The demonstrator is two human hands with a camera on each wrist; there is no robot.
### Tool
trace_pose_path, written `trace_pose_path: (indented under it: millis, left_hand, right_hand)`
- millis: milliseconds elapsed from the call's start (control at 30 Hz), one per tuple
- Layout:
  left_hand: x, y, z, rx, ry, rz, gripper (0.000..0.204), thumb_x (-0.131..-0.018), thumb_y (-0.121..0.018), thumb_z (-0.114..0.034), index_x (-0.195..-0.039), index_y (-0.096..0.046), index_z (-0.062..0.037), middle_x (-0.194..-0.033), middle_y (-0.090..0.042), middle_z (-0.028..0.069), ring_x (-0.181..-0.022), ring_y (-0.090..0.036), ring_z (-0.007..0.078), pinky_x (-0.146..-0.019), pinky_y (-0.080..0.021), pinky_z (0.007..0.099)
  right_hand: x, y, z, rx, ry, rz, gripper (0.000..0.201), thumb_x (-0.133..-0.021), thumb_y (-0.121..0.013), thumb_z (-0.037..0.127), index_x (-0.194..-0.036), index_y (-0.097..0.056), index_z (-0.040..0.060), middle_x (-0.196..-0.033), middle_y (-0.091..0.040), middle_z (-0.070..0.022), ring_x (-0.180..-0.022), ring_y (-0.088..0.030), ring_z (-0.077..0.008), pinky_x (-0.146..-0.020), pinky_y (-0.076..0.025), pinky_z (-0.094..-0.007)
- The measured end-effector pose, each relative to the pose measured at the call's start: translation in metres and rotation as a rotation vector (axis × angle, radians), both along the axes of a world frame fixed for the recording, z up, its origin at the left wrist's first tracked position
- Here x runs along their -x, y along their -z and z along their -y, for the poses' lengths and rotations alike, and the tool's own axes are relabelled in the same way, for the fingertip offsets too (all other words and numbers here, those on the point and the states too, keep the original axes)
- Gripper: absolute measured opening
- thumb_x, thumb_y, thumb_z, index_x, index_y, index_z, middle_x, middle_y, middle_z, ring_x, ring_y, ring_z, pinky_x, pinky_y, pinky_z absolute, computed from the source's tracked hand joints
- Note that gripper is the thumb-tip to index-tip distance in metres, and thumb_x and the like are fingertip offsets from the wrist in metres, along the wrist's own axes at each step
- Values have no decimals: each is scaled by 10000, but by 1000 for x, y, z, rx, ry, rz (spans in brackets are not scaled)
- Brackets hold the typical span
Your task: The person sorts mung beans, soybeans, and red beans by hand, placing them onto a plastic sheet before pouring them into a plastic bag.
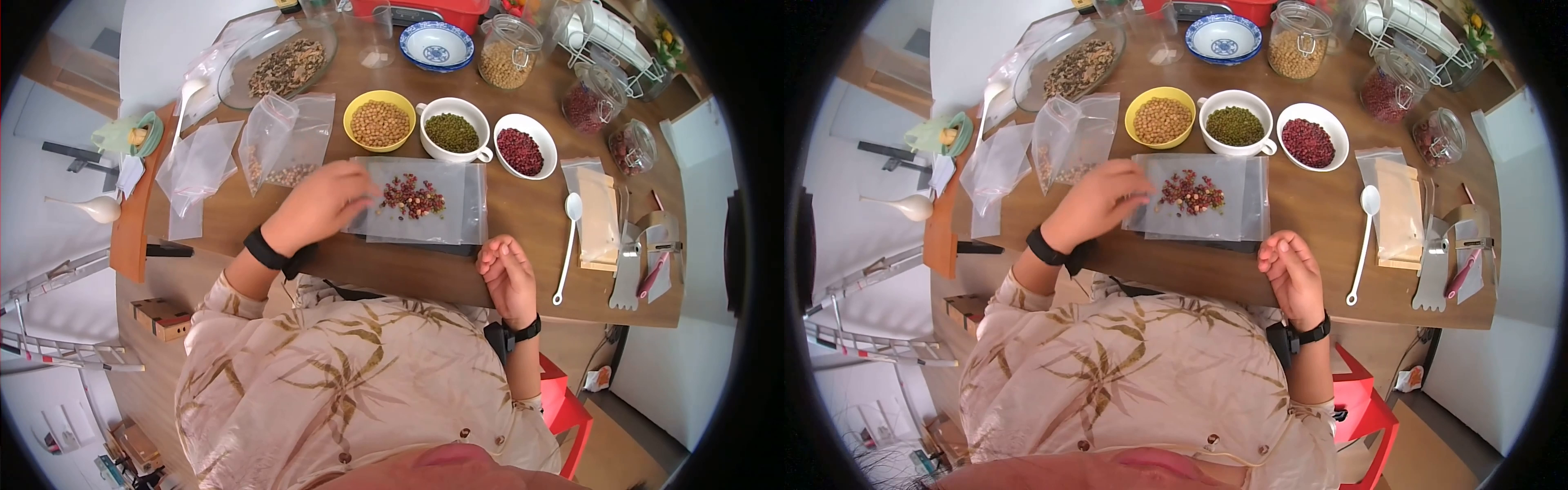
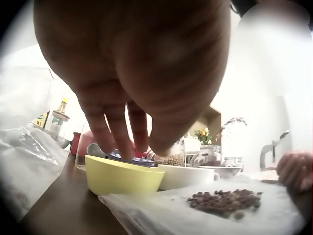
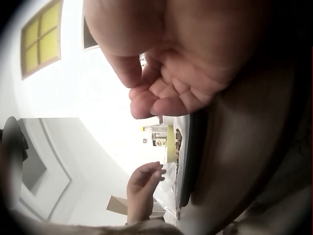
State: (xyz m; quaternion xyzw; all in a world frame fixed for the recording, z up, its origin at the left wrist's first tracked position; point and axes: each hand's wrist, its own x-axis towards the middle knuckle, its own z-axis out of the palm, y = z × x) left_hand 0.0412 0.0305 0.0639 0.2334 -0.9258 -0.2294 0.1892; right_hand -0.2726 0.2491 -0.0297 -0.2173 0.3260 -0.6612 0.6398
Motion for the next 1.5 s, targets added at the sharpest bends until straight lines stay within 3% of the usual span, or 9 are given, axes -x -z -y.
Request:
trace_pose_path:
  millis: [67, 267, 800, 1200, 1267, 1300, 1367, 1500]
  left_hand:
    - [-3, 8, -10, -2, 56, -29, 169, -930, -829, -69, -1095, -794, -62, -1047, -699, 109, -1001, -689, 349, -865, -569, 451]
    - [1, 26, -20, 12, 45, -30, 104, -930, -827, -112, -1005, -782, -57, -1031, -700, 108, -1016, -689, 368, -893, -574, 469]
    - [6, 28, -22, -15, -29, -58, 120, -952, -802, -65, -1027, -711, -42, -1049, -699, 144, -990, -689, 383, -864, -574, 469]
    - [30, 33, -20, 186, 13, -71, 163, -946, -788, -55, -1108, -769, -44, -1055, -715, 128, -1012, -695, 367, -895, -572, 473]
    - [29, 22, -23, -56, -75, -83, 145, -975, -754, -60, -1118, -764, -43, -1029, -703, 140, -994, -696, 372, -866, -575, 472]
    - [28, 13, -22, -55, -76, -82, 145, -975, -754, -60, -1118, -764, -43, -1029, -703, 140, -994, -696, 372, -866, -575, 472]
    - [26, -2, -19, -245, -268, -127, 151, -995, -728, -38, -1143, -759, -34, -1019, -716, 153, -958, -699, 380, -820, -578, 455]
    - [29, 5, 27, -53, -315, -211, 133, -1062, -731, -95, -1178, -780, -54, -1073, -747, 132, -870, -715, 312, -758, -576, 391]
  right_hand:
    - [0, 0, 0, -5, -13, -5, 183, -1190, -575, 204, -1207, -669, 47, -1047, -702, -69, -948, -643, -153, -887, -532, -303]
    - [1, 1, 2, -1, -21, -29, 182, -1193, -570, 198, -1210, -666, 44, -1046, -701, -68, -946, -641, -156, -885, -531, -305]
    - [0, 3, 1, 13, 16, -4, 187, -1189, -577, 199, -1224, -662, 37, -1054, -700, -74, -942, -637, -161, -881, -529, -304]
    - [0, 4, 0, 17, 26, 34, 189, -1191, -577, 200, -1227, -664, 37, -1059, -703, -66, -943, -651, -149, -886, -534, -294]
    - [0, 3, 1, 17, 20, 38, 188, -1191, -577, 200, -1225, -664, 37, -1059, -703, -64, -942, -653, -147, -886, -535, -293]
    - [0, 2, 2, 18, 15, 37, 186, -1191, -577, 197, -1223, -665, 37, -1059, -704, -63, -941, -654, -146, -885, -536, -293]
    - [0, 1, 1, 19, 9, 34, 184, -1191, -577, 195, -1222, -665, 36, -1059, -704, -63, -940, -654, -146, -885, -537, -293]
    - [0, 2, 3, 20, 1, 21, 186, -1191, -577, 197, -1221, -666, 37, -1059, -705, -63, -943, -655, -147, -883, -539, -297]
